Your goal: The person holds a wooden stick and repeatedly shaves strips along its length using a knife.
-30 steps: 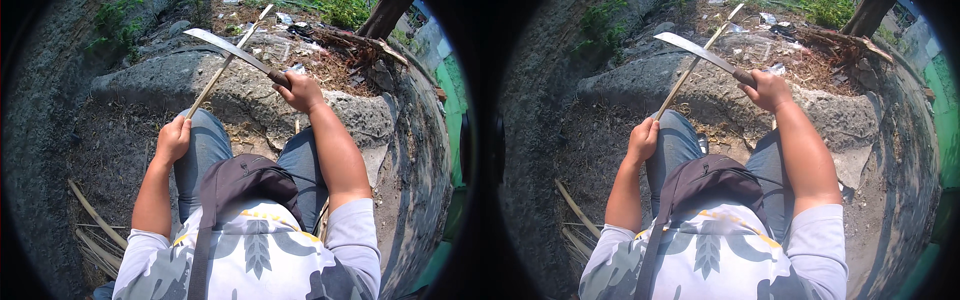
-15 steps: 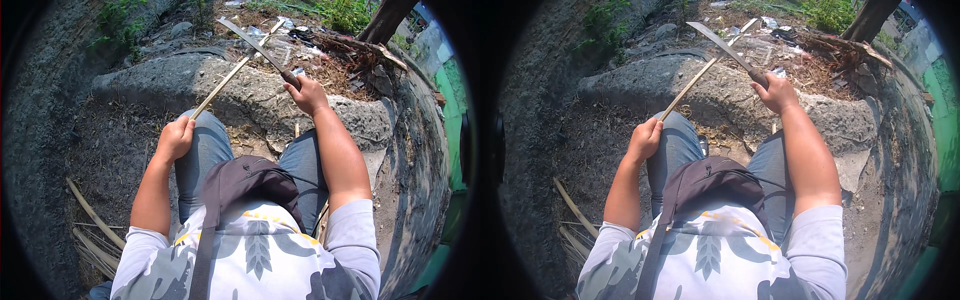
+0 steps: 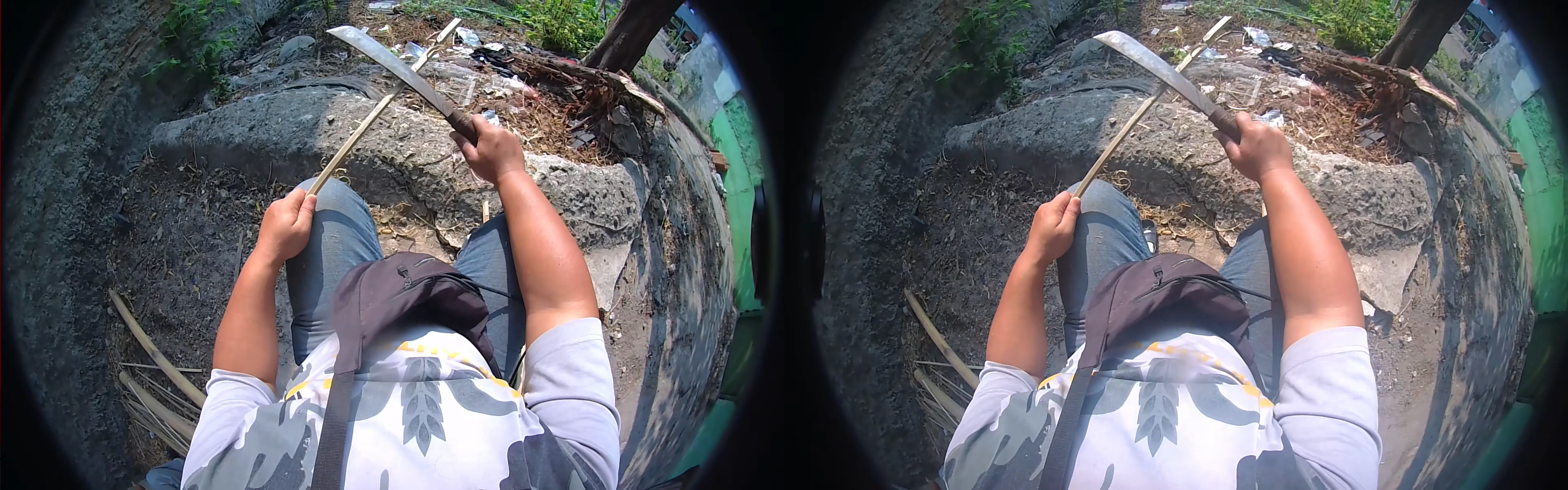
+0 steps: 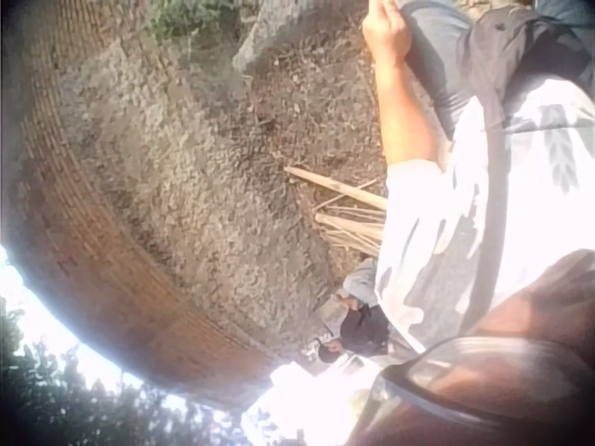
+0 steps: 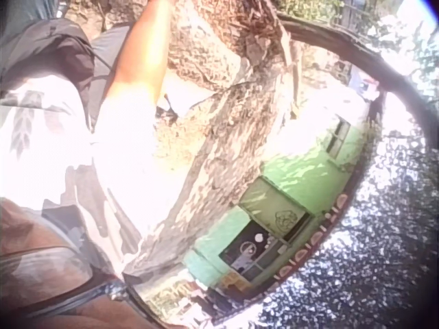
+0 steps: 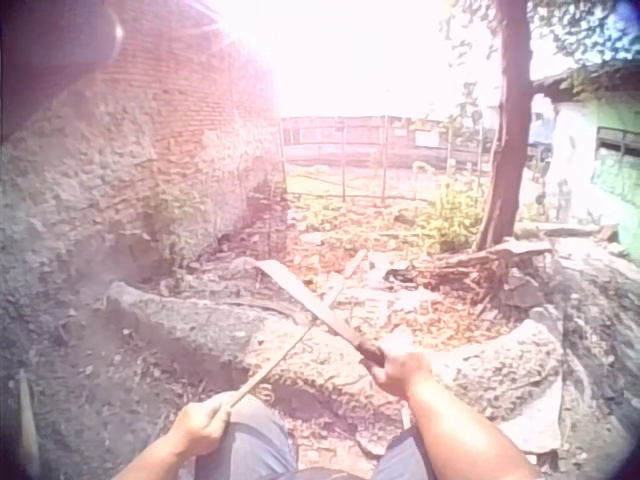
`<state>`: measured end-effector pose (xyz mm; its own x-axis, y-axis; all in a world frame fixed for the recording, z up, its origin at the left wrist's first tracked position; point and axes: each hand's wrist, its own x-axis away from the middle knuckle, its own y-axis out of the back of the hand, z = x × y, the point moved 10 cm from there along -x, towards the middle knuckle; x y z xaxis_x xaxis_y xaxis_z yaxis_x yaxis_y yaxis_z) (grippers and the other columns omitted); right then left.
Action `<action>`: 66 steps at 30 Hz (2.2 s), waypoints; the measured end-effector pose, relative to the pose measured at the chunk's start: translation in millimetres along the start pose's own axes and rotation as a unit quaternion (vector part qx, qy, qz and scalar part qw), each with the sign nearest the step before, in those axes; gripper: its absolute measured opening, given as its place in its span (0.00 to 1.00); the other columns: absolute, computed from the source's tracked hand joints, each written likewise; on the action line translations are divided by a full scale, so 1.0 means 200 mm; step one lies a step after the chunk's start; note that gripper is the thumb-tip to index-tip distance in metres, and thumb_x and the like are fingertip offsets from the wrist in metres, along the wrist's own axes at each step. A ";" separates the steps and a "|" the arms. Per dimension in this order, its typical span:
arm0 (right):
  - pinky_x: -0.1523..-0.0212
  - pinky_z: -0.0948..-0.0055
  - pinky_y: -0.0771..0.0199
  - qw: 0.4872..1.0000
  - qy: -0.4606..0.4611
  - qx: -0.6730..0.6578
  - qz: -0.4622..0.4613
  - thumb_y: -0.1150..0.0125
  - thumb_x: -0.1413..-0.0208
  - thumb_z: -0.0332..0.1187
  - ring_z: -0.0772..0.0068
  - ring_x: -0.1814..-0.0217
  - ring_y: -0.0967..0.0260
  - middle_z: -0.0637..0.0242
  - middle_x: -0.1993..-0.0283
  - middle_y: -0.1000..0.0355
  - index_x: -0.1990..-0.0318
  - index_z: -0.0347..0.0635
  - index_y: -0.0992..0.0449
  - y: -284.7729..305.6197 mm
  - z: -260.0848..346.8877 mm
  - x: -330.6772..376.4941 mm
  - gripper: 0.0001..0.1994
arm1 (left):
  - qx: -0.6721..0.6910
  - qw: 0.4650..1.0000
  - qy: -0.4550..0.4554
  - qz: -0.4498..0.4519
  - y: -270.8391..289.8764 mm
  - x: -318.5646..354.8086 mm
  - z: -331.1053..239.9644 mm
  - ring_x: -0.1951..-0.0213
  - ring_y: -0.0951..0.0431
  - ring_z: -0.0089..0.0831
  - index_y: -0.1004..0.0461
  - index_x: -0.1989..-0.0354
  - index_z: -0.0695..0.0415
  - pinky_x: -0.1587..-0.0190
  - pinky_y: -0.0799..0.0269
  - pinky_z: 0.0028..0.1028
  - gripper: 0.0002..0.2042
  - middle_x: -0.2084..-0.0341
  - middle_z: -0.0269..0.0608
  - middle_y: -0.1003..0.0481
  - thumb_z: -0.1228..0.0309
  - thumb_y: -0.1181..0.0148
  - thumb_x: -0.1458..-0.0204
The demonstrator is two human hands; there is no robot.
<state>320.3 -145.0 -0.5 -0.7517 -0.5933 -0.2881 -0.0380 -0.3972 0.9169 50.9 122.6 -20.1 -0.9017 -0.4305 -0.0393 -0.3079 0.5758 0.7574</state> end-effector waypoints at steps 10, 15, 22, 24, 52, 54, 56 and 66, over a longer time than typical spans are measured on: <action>0.61 0.50 0.24 0.995 -0.036 -0.092 0.014 0.36 0.38 0.55 0.41 0.62 0.22 0.48 0.67 0.22 0.62 0.44 0.25 0.04 -0.10 0.04 0.21 | -0.003 1.000 -0.016 0.005 -0.01 -0.04 -0.01 0.71 0.22 0.58 0.27 0.66 0.62 0.67 0.29 0.47 0.16 0.77 0.58 0.24 0.61 0.48 0.32; 0.62 0.48 0.24 0.992 0.118 -0.027 0.037 0.33 0.40 0.51 0.43 0.62 0.22 0.54 0.67 0.23 0.62 0.46 0.28 0.00 0.14 0.07 0.18 | 0.002 0.999 -0.012 -0.029 0.00 -0.02 0.03 0.71 0.22 0.57 0.27 0.66 0.62 0.67 0.30 0.46 0.16 0.77 0.58 0.25 0.60 0.48 0.32; 0.62 0.47 0.23 0.998 0.062 0.019 0.021 0.33 0.42 0.55 0.42 0.61 0.21 0.54 0.66 0.21 0.60 0.49 0.27 0.00 0.02 0.04 0.20 | -0.018 0.999 -0.026 -0.006 -0.01 -0.04 -0.01 0.68 0.21 0.61 0.26 0.64 0.62 0.64 0.29 0.49 0.16 0.75 0.60 0.23 0.60 0.48 0.32; 0.62 0.47 0.23 0.998 0.056 0.019 0.027 0.33 0.41 0.55 0.42 0.61 0.21 0.53 0.66 0.21 0.60 0.49 0.27 -0.01 0.02 0.04 0.20 | -0.015 1.000 -0.022 -0.002 -0.01 -0.04 -0.02 0.68 0.21 0.61 0.26 0.64 0.62 0.64 0.29 0.49 0.16 0.74 0.60 0.23 0.60 0.48 0.32; 0.63 0.48 0.23 0.994 0.089 -0.032 0.045 0.31 0.42 0.52 0.44 0.64 0.22 0.55 0.69 0.23 0.63 0.48 0.29 -0.01 0.19 0.10 0.19 | -0.007 1.000 -0.008 -0.016 -0.02 -0.02 0.03 0.71 0.24 0.51 0.26 0.64 0.61 0.66 0.30 0.43 0.16 0.76 0.55 0.25 0.60 0.49 0.31; 0.64 0.48 0.23 0.989 0.145 -0.018 0.029 0.31 0.42 0.52 0.44 0.65 0.22 0.55 0.70 0.23 0.63 0.48 0.29 -0.01 0.24 0.12 0.19 | -0.004 0.999 -0.021 -0.025 -0.01 -0.02 0.02 0.75 0.27 0.42 0.28 0.66 0.62 0.68 0.32 0.39 0.16 0.79 0.50 0.28 0.61 0.49 0.30; 0.64 0.48 0.23 0.977 0.214 0.011 0.008 0.31 0.43 0.52 0.44 0.66 0.22 0.55 0.70 0.23 0.64 0.48 0.29 0.00 0.30 0.14 0.19 | -0.014 0.999 -0.028 -0.026 -0.01 -0.02 0.00 0.75 0.27 0.43 0.28 0.66 0.61 0.68 0.33 0.40 0.16 0.79 0.50 0.28 0.61 0.49 0.30; 0.62 0.49 0.23 0.998 0.052 -0.019 0.037 0.33 0.40 0.53 0.42 0.62 0.21 0.52 0.67 0.21 0.61 0.47 0.28 0.02 0.06 0.06 0.19 | -0.028 1.000 -0.008 0.000 -0.01 -0.04 -0.01 0.71 0.21 0.57 0.26 0.66 0.61 0.66 0.29 0.46 0.16 0.77 0.58 0.24 0.60 0.47 0.32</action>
<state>303.2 -146.3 1.9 -0.6796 -0.6903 -0.2483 0.0418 -0.3744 0.9263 58.9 122.1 -20.4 -0.9066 -0.4190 -0.0499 -0.2909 0.5351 0.7931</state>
